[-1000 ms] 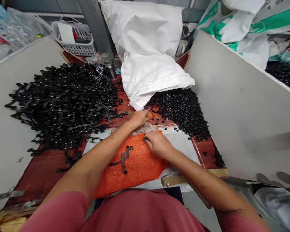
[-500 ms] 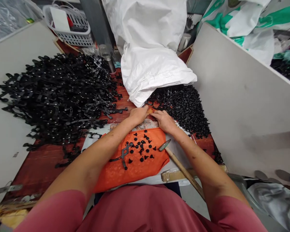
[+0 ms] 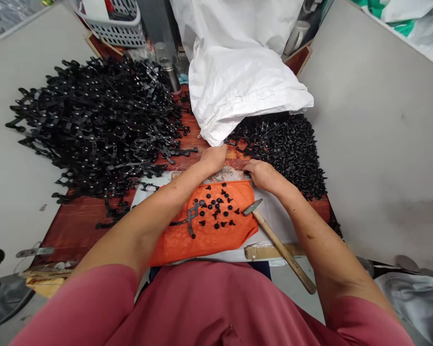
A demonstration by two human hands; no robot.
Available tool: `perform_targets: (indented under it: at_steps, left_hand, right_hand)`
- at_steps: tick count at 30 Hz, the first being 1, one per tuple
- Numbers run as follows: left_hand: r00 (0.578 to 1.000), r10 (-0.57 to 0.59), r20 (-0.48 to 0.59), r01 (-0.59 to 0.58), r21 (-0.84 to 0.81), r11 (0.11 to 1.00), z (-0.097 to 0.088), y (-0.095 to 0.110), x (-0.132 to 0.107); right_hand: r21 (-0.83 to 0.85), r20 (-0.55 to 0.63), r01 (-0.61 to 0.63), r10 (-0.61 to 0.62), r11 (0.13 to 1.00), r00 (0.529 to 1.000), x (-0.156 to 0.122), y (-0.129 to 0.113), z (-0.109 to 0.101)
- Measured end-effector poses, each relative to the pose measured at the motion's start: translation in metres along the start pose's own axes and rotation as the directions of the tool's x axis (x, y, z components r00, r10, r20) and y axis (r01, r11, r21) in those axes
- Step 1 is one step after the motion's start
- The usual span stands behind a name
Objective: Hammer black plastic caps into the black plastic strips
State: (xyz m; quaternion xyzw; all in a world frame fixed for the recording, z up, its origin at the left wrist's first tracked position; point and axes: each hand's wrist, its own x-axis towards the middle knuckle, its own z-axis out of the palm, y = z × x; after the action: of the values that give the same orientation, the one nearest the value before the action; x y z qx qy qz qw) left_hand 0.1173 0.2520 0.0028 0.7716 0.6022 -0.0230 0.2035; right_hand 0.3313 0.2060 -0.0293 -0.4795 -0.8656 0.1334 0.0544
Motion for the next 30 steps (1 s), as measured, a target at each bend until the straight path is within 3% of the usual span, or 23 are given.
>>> perform_targets:
  at_steps: [3, 6, 9, 12, 15, 19, 24, 30]
  left_hand:
    - [0.993, 0.055, -0.109, -0.046, 0.081, 0.996, -0.013, -0.007, -0.035]
    - [0.966, 0.173, -0.195, -0.149, 0.131, 0.98, -0.016, -0.019, -0.097]
    - [0.969, 0.221, -0.11, -0.204, 0.15, 0.967, -0.002, -0.029, -0.159]
    - [0.963, 0.269, -0.007, -0.263, 0.191, 0.946, 0.022, -0.036, -0.197]
    - [0.954, 0.281, -0.105, -0.266, 0.135, 0.955, 0.036, -0.045, -0.21]
    - [0.929, 0.152, -0.338, -0.136, 0.072, 0.988, 0.04, -0.06, -0.212]
    - [0.945, 0.133, -0.299, -0.089, 0.157, 0.984, 0.047, -0.061, -0.215]
    - [0.963, 0.048, -0.266, -0.003, 0.165, 0.986, 0.062, -0.064, -0.217]
  right_hand:
    - [-0.041, 0.02, -0.076, 0.077, 0.996, 0.997, -0.008, 0.001, -0.001]
    - [-0.067, 0.01, -0.163, 0.164, 0.984, 0.986, -0.014, 0.001, -0.001]
    - [-0.068, -0.01, -0.217, 0.217, 0.974, 0.976, -0.016, -0.004, -0.003]
    - [-0.046, -0.048, -0.211, 0.209, 0.976, 0.977, -0.018, -0.021, -0.009]
    - [-0.006, -0.097, -0.146, 0.145, 0.989, 0.985, -0.026, -0.048, -0.014]
    - [0.075, -0.096, 0.013, -0.006, 0.997, 0.995, -0.041, -0.086, -0.016]
    - [0.062, -0.151, 0.036, -0.026, 0.997, 0.988, -0.047, -0.121, -0.012]
    - [-0.066, -0.054, 0.058, -0.061, 0.996, 0.997, -0.033, -0.154, 0.001]
